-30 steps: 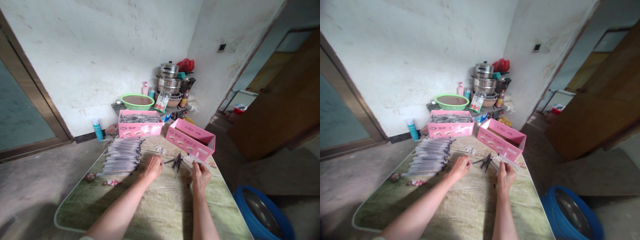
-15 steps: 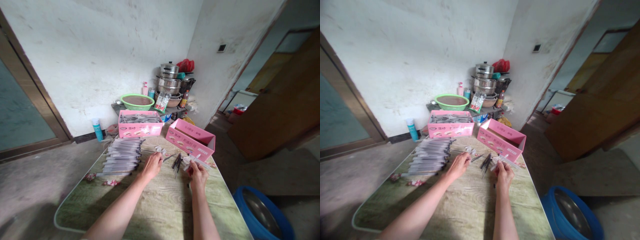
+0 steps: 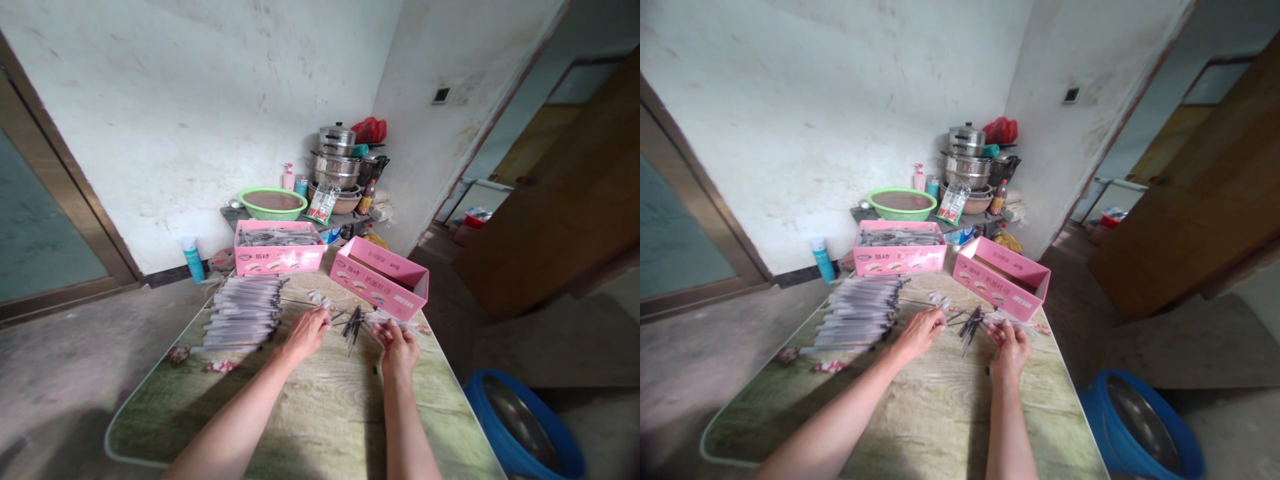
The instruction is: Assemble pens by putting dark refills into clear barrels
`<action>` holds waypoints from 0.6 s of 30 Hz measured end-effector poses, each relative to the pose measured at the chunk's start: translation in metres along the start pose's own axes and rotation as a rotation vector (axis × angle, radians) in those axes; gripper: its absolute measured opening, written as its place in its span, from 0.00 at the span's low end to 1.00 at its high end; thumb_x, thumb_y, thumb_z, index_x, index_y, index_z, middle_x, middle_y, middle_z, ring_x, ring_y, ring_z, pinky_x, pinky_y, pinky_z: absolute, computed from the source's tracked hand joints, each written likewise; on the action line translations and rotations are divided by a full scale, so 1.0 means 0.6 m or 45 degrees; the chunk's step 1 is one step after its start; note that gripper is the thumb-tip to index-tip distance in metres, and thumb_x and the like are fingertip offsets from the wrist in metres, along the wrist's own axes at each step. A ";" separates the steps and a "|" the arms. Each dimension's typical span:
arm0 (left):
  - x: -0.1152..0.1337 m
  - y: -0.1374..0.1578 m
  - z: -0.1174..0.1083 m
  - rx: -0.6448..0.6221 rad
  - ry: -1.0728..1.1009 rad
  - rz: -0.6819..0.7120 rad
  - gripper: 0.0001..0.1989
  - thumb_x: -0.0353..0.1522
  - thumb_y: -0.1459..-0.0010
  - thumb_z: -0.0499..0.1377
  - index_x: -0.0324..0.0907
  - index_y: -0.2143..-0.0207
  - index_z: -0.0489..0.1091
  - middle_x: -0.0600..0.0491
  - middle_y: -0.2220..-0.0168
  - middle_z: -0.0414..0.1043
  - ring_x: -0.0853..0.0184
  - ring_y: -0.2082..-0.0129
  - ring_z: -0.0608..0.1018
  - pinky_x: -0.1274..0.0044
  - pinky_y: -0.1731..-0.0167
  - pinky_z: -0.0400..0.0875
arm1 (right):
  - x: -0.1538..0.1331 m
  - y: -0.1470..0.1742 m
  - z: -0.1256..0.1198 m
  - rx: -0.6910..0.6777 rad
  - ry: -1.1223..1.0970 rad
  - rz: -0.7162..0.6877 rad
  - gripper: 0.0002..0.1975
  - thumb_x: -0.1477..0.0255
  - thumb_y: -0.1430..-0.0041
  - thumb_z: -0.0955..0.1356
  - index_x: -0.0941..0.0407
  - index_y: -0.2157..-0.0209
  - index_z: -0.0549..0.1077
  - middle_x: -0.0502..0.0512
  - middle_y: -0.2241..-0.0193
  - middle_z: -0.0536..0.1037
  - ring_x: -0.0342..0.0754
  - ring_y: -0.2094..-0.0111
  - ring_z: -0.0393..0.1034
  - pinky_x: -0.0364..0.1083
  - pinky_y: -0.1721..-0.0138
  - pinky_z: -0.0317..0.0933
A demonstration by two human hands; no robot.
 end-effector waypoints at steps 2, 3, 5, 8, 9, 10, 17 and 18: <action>0.001 0.000 0.000 -0.009 -0.002 0.011 0.06 0.24 0.43 0.55 0.43 0.67 0.69 0.52 0.65 0.74 0.66 0.62 0.75 0.77 0.61 0.63 | 0.000 0.000 0.000 -0.002 0.007 -0.001 0.16 0.70 0.62 0.78 0.57 0.77 0.68 0.48 0.80 0.77 0.49 0.77 0.77 0.43 0.77 0.72; 0.001 0.000 0.000 -0.011 -0.004 0.016 0.06 0.24 0.43 0.55 0.43 0.68 0.69 0.52 0.65 0.74 0.66 0.62 0.75 0.77 0.61 0.63 | 0.000 0.001 0.001 -0.002 0.013 0.000 0.16 0.69 0.62 0.78 0.57 0.77 0.68 0.48 0.80 0.77 0.49 0.78 0.77 0.43 0.77 0.72; 0.001 0.001 0.001 -0.012 -0.004 0.025 0.06 0.24 0.43 0.54 0.43 0.68 0.69 0.52 0.65 0.74 0.65 0.61 0.74 0.77 0.61 0.63 | 0.000 0.002 0.002 0.000 0.027 0.003 0.16 0.69 0.62 0.78 0.57 0.77 0.68 0.48 0.81 0.77 0.49 0.78 0.76 0.43 0.78 0.72; 0.001 0.001 0.003 -0.013 -0.014 0.038 0.07 0.24 0.43 0.54 0.43 0.68 0.68 0.52 0.65 0.73 0.65 0.61 0.74 0.77 0.61 0.63 | 0.000 0.002 0.003 0.004 0.044 0.013 0.16 0.69 0.62 0.78 0.57 0.77 0.68 0.49 0.81 0.77 0.48 0.78 0.76 0.43 0.78 0.71; 0.000 0.001 0.002 -0.014 -0.025 0.040 0.07 0.24 0.43 0.54 0.43 0.68 0.68 0.52 0.65 0.73 0.65 0.61 0.74 0.77 0.61 0.63 | 0.001 0.002 0.003 0.005 0.051 0.018 0.16 0.69 0.62 0.78 0.57 0.77 0.68 0.49 0.81 0.77 0.48 0.78 0.76 0.43 0.78 0.71; 0.000 0.001 0.002 -0.014 -0.039 0.038 0.07 0.24 0.43 0.54 0.43 0.68 0.68 0.52 0.65 0.73 0.65 0.62 0.74 0.77 0.61 0.63 | 0.001 0.001 0.003 0.006 0.059 0.021 0.15 0.69 0.62 0.77 0.57 0.77 0.69 0.49 0.81 0.77 0.48 0.78 0.76 0.43 0.78 0.71; 0.003 0.001 -0.007 -0.021 -0.093 0.002 0.06 0.25 0.42 0.54 0.44 0.66 0.68 0.52 0.64 0.73 0.65 0.62 0.74 0.77 0.62 0.63 | 0.006 -0.002 -0.002 -0.004 0.083 0.030 0.15 0.69 0.61 0.77 0.57 0.77 0.69 0.48 0.81 0.77 0.48 0.79 0.75 0.42 0.78 0.70; 0.004 0.001 -0.007 -0.024 -0.089 -0.002 0.06 0.25 0.42 0.54 0.44 0.66 0.68 0.52 0.64 0.73 0.65 0.62 0.74 0.77 0.62 0.63 | 0.006 -0.003 -0.002 -0.006 0.081 0.032 0.15 0.69 0.61 0.77 0.57 0.77 0.68 0.48 0.81 0.77 0.48 0.79 0.75 0.42 0.78 0.70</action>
Point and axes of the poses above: each hand's wrist, its own y-axis away from the middle knuckle, its own z-axis out of the palm, x = y × z, the point moved 1 cm from there along -y, towards the middle knuckle
